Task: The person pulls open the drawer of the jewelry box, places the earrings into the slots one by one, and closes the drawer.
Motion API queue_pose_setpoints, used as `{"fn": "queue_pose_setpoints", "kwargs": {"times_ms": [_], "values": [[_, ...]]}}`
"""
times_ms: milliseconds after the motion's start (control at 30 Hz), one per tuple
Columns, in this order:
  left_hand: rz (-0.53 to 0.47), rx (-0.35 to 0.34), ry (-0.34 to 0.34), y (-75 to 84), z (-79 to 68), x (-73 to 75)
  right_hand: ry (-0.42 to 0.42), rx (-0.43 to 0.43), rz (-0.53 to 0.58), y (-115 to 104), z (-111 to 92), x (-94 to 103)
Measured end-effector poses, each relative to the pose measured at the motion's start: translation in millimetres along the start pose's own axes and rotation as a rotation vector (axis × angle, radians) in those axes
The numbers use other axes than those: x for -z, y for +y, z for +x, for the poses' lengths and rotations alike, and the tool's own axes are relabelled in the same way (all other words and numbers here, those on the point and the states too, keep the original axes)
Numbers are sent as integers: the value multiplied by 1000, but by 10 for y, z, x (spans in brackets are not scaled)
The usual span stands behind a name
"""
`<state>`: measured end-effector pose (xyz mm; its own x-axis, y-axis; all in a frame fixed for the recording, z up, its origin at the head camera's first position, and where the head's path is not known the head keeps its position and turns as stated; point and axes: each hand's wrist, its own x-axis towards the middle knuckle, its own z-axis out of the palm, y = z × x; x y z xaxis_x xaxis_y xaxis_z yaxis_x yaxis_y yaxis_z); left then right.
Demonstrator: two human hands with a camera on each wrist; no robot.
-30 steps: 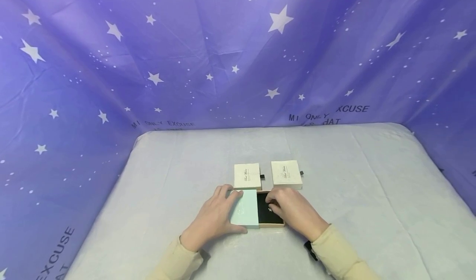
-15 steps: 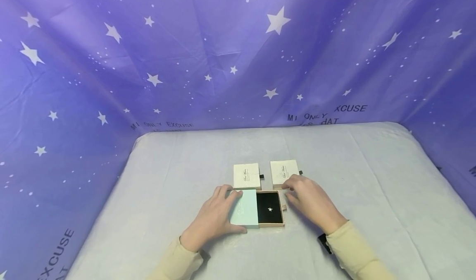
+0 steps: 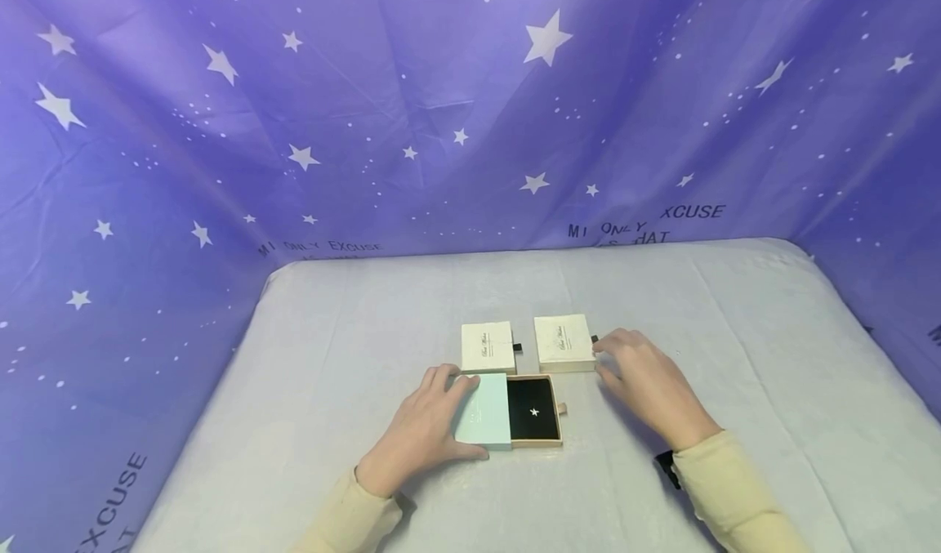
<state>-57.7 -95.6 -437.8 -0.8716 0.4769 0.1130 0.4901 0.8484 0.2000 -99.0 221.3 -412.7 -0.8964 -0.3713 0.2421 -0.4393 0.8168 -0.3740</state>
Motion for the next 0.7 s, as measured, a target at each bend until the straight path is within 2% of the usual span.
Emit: {"fn": "queue_pose_setpoints", "kwargs": {"times_ms": [233,433,700], "values": [[-4,-9,19,-4,-3,0,59,-13,-43,253,-16,-1],[-11,-8,22,-3,-3,-1,-13,-43,-100,481,-47,8],[-4,-8,20,1,-3,4,-138,-112,-138,664,-143,14]]}}
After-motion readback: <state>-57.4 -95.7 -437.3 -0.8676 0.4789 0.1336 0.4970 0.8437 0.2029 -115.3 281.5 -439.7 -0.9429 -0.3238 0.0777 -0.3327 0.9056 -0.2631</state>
